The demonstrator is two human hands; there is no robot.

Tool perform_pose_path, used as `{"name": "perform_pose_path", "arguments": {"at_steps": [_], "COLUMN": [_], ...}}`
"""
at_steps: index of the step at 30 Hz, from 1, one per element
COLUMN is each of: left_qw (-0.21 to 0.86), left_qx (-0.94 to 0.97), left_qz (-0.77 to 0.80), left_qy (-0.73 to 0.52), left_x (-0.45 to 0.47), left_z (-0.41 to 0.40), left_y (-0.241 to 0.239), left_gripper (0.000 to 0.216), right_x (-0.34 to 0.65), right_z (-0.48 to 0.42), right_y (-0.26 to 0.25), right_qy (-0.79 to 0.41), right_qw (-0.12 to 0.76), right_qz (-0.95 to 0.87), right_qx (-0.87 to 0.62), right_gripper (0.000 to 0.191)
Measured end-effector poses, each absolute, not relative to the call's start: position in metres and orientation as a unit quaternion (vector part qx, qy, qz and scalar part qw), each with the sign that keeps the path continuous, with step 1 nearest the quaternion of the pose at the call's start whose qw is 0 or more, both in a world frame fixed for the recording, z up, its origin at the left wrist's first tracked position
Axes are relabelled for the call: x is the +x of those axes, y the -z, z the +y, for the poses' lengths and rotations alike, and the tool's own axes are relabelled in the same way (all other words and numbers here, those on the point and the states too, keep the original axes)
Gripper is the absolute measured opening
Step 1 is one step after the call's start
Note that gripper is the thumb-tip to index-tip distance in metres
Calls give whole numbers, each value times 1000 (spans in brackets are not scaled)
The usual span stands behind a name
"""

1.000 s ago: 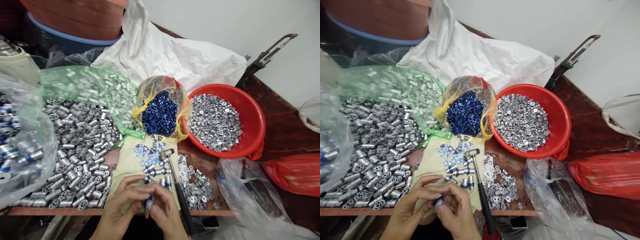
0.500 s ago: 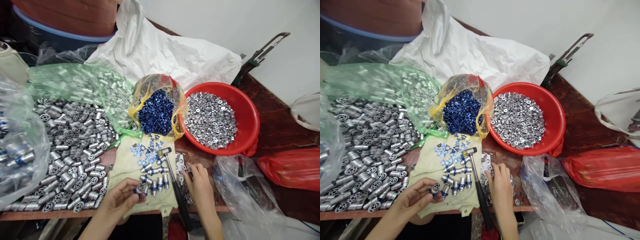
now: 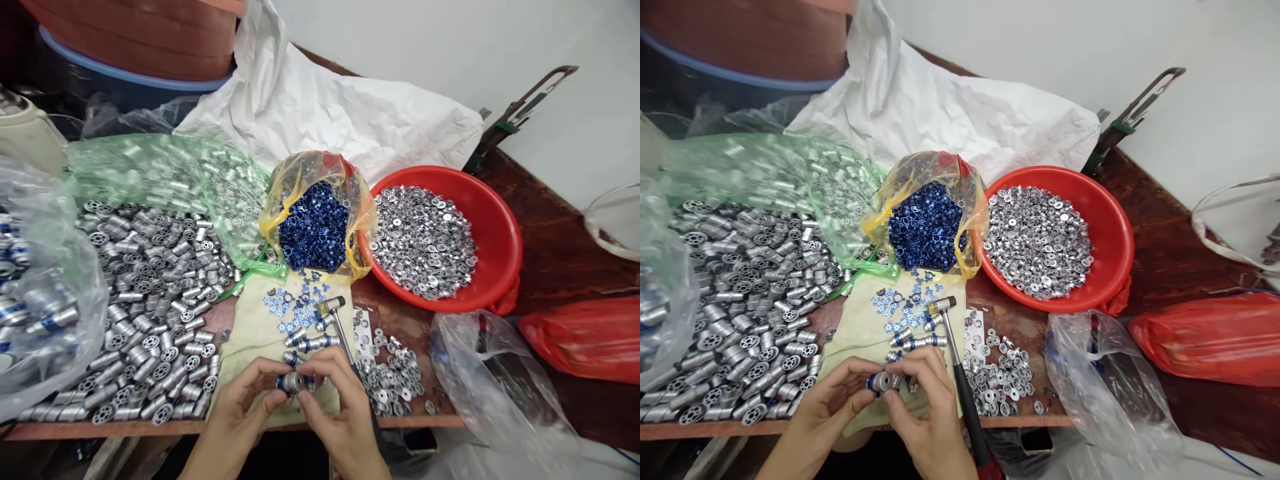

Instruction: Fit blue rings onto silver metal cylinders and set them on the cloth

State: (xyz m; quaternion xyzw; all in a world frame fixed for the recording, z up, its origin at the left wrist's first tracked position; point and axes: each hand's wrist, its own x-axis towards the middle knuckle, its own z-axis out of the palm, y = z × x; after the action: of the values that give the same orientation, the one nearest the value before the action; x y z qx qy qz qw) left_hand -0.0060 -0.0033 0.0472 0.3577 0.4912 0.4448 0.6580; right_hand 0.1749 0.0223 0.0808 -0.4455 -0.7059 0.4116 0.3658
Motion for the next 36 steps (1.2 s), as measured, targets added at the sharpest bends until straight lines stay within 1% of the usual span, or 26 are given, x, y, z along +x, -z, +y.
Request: {"name": "perform_pose_path", "arguments": {"at_steps": [3, 7, 10, 14, 20, 24, 26, 29, 33, 34, 36], "left_qw": [659, 682, 719, 738, 727, 722, 727, 722, 726, 727, 724], "left_qx": [354, 338, 314, 294, 280, 273, 281, 281, 266, 267, 270], "left_qz": [489, 468, 432, 400, 415, 418, 416, 427, 435, 434, 432], "left_qy": [-448, -449, -444, -457, -471, -479, -469, -466, -461, -460, -464], "left_x": [-10, -13, -13, -12, -9, -8, -9, -12, -11, -10, -7], "left_z": [-3, -4, -4, -2, -2, -2, -1, -2, -7, -9, -14], "left_y": [-49, -49, -47, -46, -49, -49, -49, -48, -44, -42, -41], "left_gripper": [19, 19, 25, 31, 30, 28, 26, 23, 23, 23, 23], "right_x": [170, 176, 177, 175, 176, 176, 176, 175, 168, 165, 159], "right_z": [24, 27, 28, 28, 27, 27, 27, 28, 24, 21, 14], "right_y": [-75, -68, -67, -69, -69, -69, -70, -74, -72, -68, -58], "right_qy": [-425, -471, -484, -478, -458, -443, -413, -328, -165, -131, -79], "right_qw": [388, 374, 374, 371, 382, 367, 356, 340, 308, 311, 335], "right_qz": [-687, -667, -655, -660, -665, -682, -703, -757, -841, -849, -849], "right_qx": [-443, -440, -444, -445, -449, -453, -456, -452, -414, -406, -401], "right_gripper": [23, 18, 15, 12, 12, 11, 14, 22, 47, 52, 52]}}
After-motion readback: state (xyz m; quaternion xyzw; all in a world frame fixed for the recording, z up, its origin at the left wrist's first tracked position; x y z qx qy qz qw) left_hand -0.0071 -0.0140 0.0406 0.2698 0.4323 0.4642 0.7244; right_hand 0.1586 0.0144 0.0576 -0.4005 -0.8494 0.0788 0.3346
